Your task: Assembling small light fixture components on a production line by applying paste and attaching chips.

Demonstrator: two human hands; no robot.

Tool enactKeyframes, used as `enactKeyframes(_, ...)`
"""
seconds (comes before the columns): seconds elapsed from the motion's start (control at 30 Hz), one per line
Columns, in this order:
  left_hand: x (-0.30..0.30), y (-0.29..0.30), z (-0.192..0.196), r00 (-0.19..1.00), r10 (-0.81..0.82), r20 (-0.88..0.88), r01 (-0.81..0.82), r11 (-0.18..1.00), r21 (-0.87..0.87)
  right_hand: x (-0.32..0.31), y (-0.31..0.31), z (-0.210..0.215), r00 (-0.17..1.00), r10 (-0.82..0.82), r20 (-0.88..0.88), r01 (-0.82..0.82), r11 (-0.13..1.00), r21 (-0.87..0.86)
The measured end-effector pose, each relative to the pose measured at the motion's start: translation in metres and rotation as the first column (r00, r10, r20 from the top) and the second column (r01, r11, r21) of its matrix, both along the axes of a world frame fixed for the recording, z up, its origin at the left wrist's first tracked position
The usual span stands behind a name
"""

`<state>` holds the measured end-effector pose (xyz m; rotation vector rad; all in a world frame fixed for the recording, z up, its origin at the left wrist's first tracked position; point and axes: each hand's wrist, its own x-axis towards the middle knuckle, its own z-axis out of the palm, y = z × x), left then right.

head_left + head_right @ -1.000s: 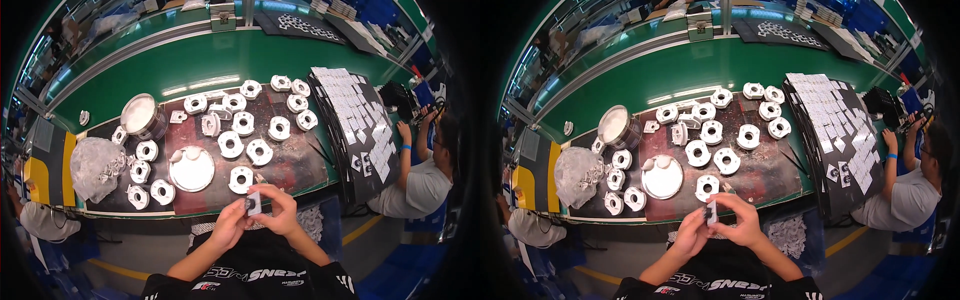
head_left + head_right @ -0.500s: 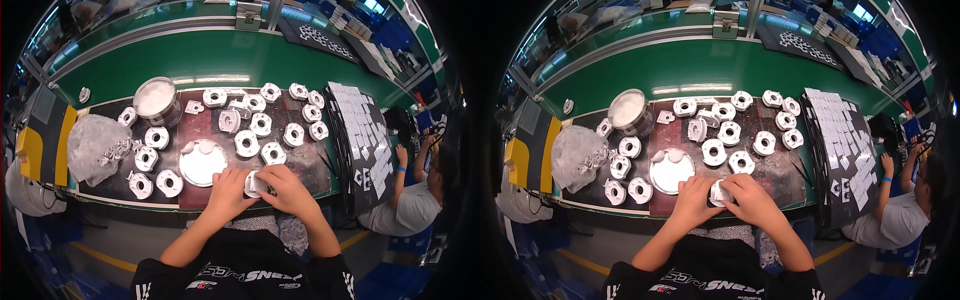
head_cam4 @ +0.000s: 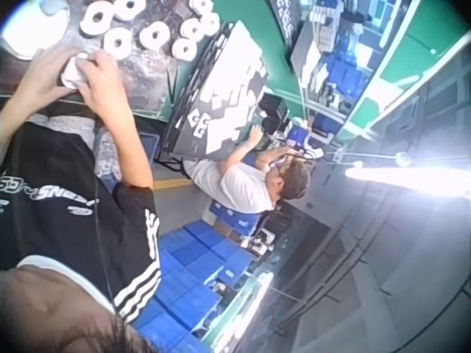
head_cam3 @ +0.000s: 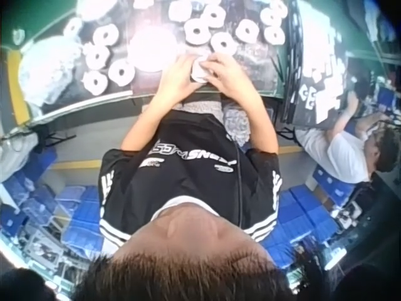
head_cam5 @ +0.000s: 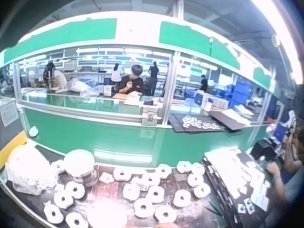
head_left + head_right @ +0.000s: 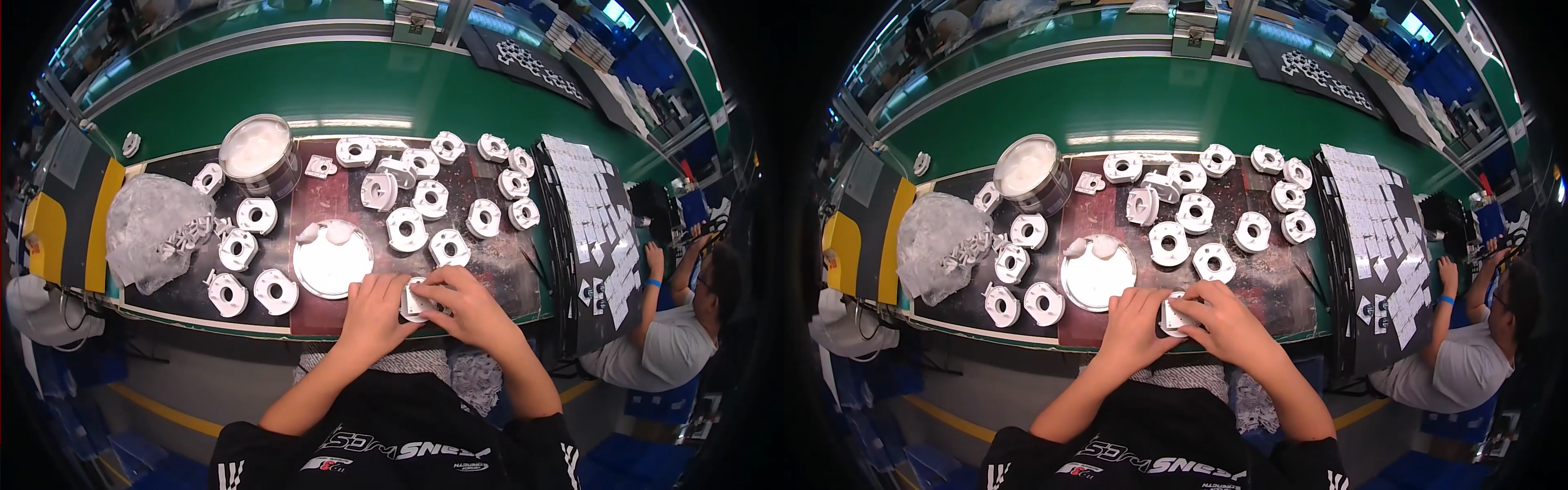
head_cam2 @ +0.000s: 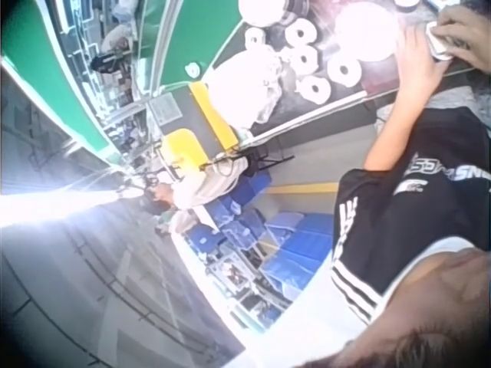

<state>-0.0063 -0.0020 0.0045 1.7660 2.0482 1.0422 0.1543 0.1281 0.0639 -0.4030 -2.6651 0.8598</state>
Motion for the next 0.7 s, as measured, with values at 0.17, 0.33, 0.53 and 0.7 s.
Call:
enactKeyframes(0.17, 0.002, 0.0, 0.001, 1.0, 0.021, -0.011, -0.021, 1.0, -0.009, -0.001, -0.002, 0.001, 0.999, -0.041, 0.021, 0.042, 0.997, -0.058)
enactKeyframes(0.33, 0.005, 0.0, -0.002, 1.0, 0.018, -0.019, -0.018, 1.0, -0.011, 0.001, 0.0, 0.004, 0.995, -0.054, 0.08, 0.058, 0.996, -0.061)
enactKeyframes(0.53, 0.007, -0.001, -0.002, 1.0, 0.028, -0.004, -0.028, 1.0, -0.008, 0.003, 0.004, 0.002, 0.996, -0.01, 0.085, 0.015, 0.998, -0.068)
enactKeyframes(0.7, 0.01, 0.0, -0.001, 1.0, 0.025, -0.011, -0.025, 1.0, 0.006, 0.006, 0.006, 0.003, 0.996, 0.014, 0.088, -0.007, 0.997, -0.078)
